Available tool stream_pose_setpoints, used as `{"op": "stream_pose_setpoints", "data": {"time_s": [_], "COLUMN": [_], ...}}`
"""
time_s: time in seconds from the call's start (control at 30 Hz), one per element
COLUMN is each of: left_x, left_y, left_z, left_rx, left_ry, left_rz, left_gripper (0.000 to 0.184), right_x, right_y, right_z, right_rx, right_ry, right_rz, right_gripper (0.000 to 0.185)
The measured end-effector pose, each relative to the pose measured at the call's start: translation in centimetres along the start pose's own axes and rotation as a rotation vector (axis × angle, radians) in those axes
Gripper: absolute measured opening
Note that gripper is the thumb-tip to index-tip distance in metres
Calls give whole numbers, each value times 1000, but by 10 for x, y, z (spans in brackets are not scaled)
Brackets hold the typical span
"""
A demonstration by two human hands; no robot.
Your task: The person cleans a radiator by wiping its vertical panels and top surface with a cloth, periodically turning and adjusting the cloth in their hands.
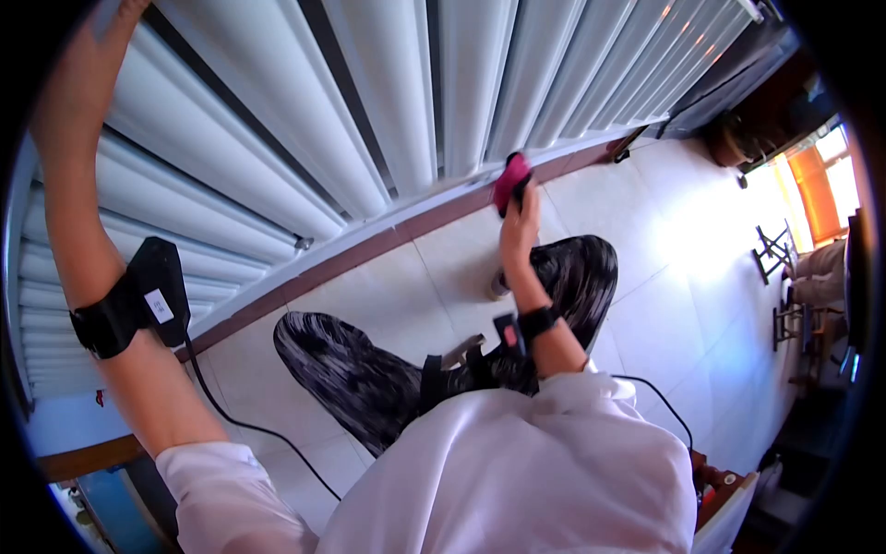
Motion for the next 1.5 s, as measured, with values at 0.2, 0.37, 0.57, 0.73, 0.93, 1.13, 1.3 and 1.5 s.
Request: {"op": "stream_pose_setpoints", "data": {"time_s": [0.2,0.37,0.57,0.73,0.93,1.13,1.3,1.5], "left_x": [5,-2,0,-15,-13,-15,16,64], "left_y": [-3,-2,-6,-9,-14,-24,-19,69], "left_z": [4,6,0,3,3,0,-26,-179], "left_rx": [-51,59,-74,23,-36,-84,-207,51], "left_ry": [6,-56,112,131,104,-49,-23,-383], "left_rz": [-63,72,-116,-131,61,-27,-132,-787], "left_gripper": [48,47,48,51,56,65,60,27], "right_x": [-61,-118,-115,-89,-137,-108,-42,-21], "right_y": [21,-15,-44,-11,-40,-58,-74,-134], "right_z": [21,-76,-112,-54,-100,-109,-87,-62], "right_rx": [-249,-50,-536,-494,-384,-955,-774,-1466], "right_ry": [-15,-190,-545,-147,-381,-779,-883,-525], "right_rz": [-337,-265,235,184,-148,662,754,1807], "right_gripper": [46,55,50,48,59,48,41,44]}}
Point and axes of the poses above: each hand's wrist, its own z-axis towards the middle knuckle, its own x-axis out of the back of the hand, y = z × x, the point moved 3 cm from there along z, towards the middle knuckle, and after that the axes turned 12 degrees about z, right-handed, at the moved point
